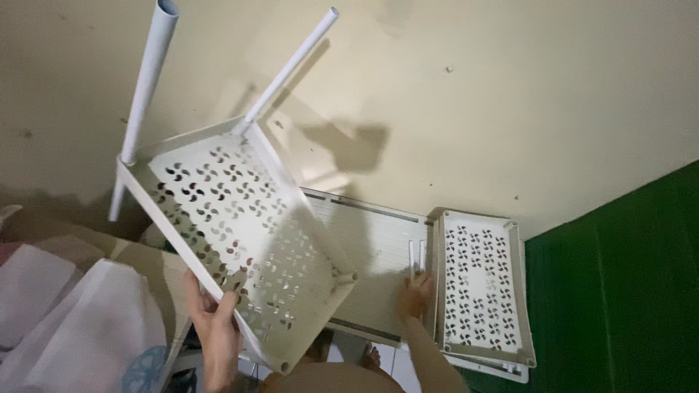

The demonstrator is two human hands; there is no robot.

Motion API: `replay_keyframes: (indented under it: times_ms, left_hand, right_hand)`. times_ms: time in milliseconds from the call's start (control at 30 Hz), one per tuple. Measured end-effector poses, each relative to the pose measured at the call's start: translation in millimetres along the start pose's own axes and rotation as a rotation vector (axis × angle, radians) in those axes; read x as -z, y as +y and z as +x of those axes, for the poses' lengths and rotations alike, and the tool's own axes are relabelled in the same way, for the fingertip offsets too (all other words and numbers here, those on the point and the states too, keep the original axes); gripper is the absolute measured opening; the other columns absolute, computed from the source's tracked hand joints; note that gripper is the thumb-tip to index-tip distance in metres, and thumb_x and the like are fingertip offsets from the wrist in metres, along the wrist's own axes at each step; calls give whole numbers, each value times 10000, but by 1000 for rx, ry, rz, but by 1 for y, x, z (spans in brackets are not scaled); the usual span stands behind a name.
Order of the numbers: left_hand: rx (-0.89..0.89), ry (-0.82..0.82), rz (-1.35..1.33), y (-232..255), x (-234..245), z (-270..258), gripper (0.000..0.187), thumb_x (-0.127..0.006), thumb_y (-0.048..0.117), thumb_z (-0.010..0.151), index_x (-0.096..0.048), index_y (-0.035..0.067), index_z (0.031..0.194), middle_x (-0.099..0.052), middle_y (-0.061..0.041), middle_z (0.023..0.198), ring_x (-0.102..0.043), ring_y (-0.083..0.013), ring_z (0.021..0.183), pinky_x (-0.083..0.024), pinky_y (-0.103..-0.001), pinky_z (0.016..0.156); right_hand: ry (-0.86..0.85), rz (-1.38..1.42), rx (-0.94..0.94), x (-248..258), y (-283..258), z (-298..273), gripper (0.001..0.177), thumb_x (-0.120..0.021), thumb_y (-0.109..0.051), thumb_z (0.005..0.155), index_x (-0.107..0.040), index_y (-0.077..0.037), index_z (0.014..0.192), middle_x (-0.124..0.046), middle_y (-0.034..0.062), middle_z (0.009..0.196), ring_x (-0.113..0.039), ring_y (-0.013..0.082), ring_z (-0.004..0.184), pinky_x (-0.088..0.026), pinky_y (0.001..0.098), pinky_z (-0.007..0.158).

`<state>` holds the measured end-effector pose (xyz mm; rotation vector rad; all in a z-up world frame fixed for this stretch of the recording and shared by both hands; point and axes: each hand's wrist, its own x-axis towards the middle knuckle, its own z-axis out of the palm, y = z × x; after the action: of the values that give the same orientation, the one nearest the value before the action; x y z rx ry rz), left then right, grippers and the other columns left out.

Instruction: The person assembles a white plastic shelving unit by inserting white support poles into the corner sockets of perforated trays. The person handles multiple trays and poles, connecting them to form a multi-tiered structure.

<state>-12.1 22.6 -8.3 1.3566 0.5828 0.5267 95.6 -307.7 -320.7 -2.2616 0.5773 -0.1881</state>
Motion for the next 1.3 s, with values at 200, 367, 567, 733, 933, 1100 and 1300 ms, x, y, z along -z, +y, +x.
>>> replay_keyframes:
  times_ms: [200, 367, 567, 733, 933, 1100, 1300]
  left_hand:
    - [-16, -170, -161, -25, 35, 40, 825, -513, 111, 893, -205, 39, 1655, -474, -153, 1501, -554, -229, 1195, -486, -392, 955]
    - [170, -349, -9, -45, 65, 103, 706, -554, 333, 857, -435, -28, 1452, -581, -236, 1228, -650, -241, 956, -551, -363, 785]
    - [409, -476, -141, -31, 61, 129, 489, -604, 349, 885, -599, -13, 1213, -640, -156, 1050, -632, -176, 769, -517, -297, 643]
    - [340, -710, -108, 28, 33, 114, 446, -619, 250, 871, -569, 65, 1274, -684, -88, 1080, -661, -161, 876, -548, -292, 748]
    - [565, -771, -102, 84, -1, 98, 567, -590, 300, 933, -591, 26, 1429, -677, -136, 1291, -685, -191, 1049, -551, -305, 868]
    - [313, -1153, 190, 123, -27, 128, 612, -412, 469, 951, -540, 96, 1418, -617, -102, 1437, -669, -216, 1242, -536, -377, 956]
    - [-482, -90, 127, 55, 51, 90, 508, -536, 357, 1001, -597, -6, 1351, -640, -180, 1340, -659, -300, 1181, -525, -421, 990]
  right_hand:
    - [-274, 626, 385, 42, -97, 90, 251, -509, -272, 1061, -621, -74, 1166, -681, 50, 1028, -655, 143, 903, -569, 304, 743]
    - [-671, 634, 633, 124, -241, 151, 599, -608, -430, 992, -477, -57, 1441, -560, 129, 1405, -533, 249, 1317, -428, 441, 1146]
    - [-944, 451, 734, 177, -358, 123, 872, -596, -582, 920, -329, -50, 1558, -398, 205, 1589, -347, 357, 1503, -256, 505, 1242]
    - [-975, 267, 529, 179, -331, 104, 932, -661, -569, 782, -347, -77, 1508, -370, 200, 1581, -307, 359, 1493, -250, 526, 1189]
    - [-778, 600, 170, 150, -247, 98, 617, -611, -415, 849, -621, 59, 1244, -533, 257, 1337, -467, 414, 1337, -332, 549, 1183]
    - [-484, 717, -87, 167, -167, 76, 503, -579, -325, 867, -629, 59, 1188, -519, 282, 1205, -496, 416, 1190, -333, 540, 1132]
    - [-209, 986, -61, 185, -111, 21, 368, -557, -240, 946, -614, 102, 1069, -548, 217, 1059, -535, 337, 995, -484, 497, 967]
